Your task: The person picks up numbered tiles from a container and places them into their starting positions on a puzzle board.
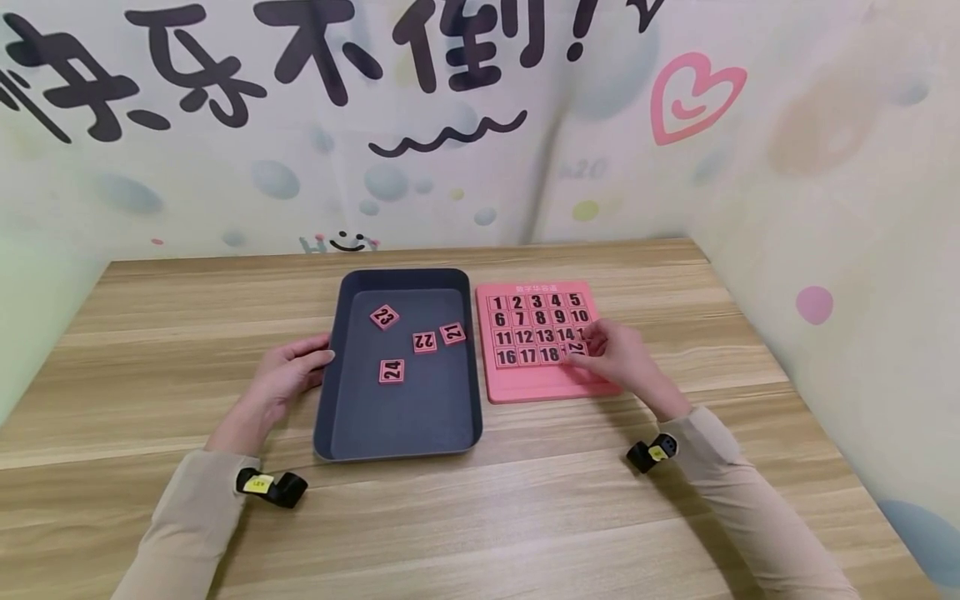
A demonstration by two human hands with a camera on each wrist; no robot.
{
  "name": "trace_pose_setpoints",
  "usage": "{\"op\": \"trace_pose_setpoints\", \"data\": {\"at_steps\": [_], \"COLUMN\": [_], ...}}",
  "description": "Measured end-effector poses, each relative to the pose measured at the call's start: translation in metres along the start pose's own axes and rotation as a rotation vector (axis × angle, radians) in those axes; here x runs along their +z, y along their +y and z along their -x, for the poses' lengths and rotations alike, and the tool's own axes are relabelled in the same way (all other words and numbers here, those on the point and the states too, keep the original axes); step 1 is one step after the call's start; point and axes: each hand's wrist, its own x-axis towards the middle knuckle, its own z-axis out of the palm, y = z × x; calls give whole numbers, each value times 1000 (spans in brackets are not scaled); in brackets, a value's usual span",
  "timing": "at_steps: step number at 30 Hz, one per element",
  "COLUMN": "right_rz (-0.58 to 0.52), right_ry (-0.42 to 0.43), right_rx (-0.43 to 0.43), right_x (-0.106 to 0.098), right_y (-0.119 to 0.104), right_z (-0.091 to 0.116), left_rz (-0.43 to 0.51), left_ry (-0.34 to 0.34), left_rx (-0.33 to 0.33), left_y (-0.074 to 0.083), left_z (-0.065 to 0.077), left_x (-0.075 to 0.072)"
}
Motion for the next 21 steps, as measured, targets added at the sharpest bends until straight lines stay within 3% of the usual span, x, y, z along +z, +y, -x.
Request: {"op": "trace_pose_setpoints", "data": {"at_steps": [8, 13, 21], "right_rz": [-13, -15, 67], "right_ry": [-62, -87, -89], "right_rx": [57, 44, -31], "right_x": [-3, -10, -20], "right_y": [-6, -3, 6], "right_z": [-1, 1, 5], "left_rz": [12, 26, 25], "left_ry": [7, 2, 3], "left_rx": [8, 16, 13], "left_y": [-1, -1, -2], "left_z": [0, 0, -1], "left_x": [0, 0, 0]}}
